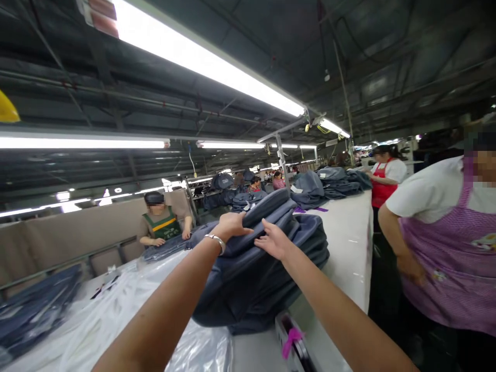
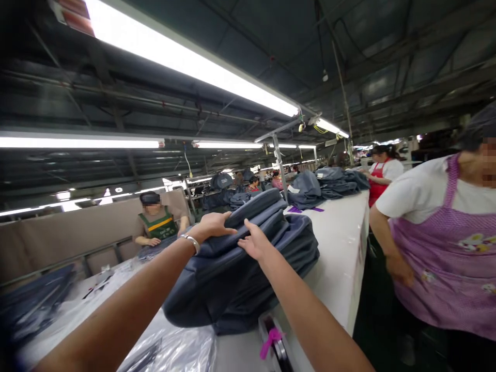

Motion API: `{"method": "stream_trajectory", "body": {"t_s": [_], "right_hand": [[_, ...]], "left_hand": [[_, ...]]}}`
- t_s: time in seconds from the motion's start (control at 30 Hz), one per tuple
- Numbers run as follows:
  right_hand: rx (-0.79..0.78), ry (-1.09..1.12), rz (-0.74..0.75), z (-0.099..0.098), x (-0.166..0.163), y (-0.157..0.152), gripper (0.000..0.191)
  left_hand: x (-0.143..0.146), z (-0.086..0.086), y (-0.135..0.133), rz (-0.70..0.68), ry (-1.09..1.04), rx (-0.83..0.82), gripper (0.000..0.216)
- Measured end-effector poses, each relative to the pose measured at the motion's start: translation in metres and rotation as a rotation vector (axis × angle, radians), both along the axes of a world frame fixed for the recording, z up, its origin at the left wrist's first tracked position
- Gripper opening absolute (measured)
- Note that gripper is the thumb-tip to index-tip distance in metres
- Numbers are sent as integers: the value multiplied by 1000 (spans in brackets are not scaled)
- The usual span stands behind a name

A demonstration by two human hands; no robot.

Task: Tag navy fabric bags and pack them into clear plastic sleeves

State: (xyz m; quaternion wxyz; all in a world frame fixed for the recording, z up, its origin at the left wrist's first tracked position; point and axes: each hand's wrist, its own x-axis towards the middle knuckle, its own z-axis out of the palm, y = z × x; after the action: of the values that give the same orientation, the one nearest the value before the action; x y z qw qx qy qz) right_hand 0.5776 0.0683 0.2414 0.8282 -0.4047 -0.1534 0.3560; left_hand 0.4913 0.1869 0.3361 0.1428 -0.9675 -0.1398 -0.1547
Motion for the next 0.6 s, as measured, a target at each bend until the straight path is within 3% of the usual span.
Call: {"method": "stream_trajectory", "body": {"t_s": [0.1,0.2,0.33,0.47,0.6], "right_hand": [[2,30,-65,-15,24,14,51],[116,16,-79,-32,33,26,47],[273,-31,-88,-54,31,30,47],[260,-38,-134,-70,35,39,25],[132,-43,-216,-82,44,52,21]], "left_hand": [[-13,-35,-12,-11,21,48,83],[-17,-62,-28,29,-4,96,95],[-7,-75,-36,102,-69,137,70],[-3,-55,-30,102,-66,135,37],[-31,-5,-14,144,-114,165,29]]}}
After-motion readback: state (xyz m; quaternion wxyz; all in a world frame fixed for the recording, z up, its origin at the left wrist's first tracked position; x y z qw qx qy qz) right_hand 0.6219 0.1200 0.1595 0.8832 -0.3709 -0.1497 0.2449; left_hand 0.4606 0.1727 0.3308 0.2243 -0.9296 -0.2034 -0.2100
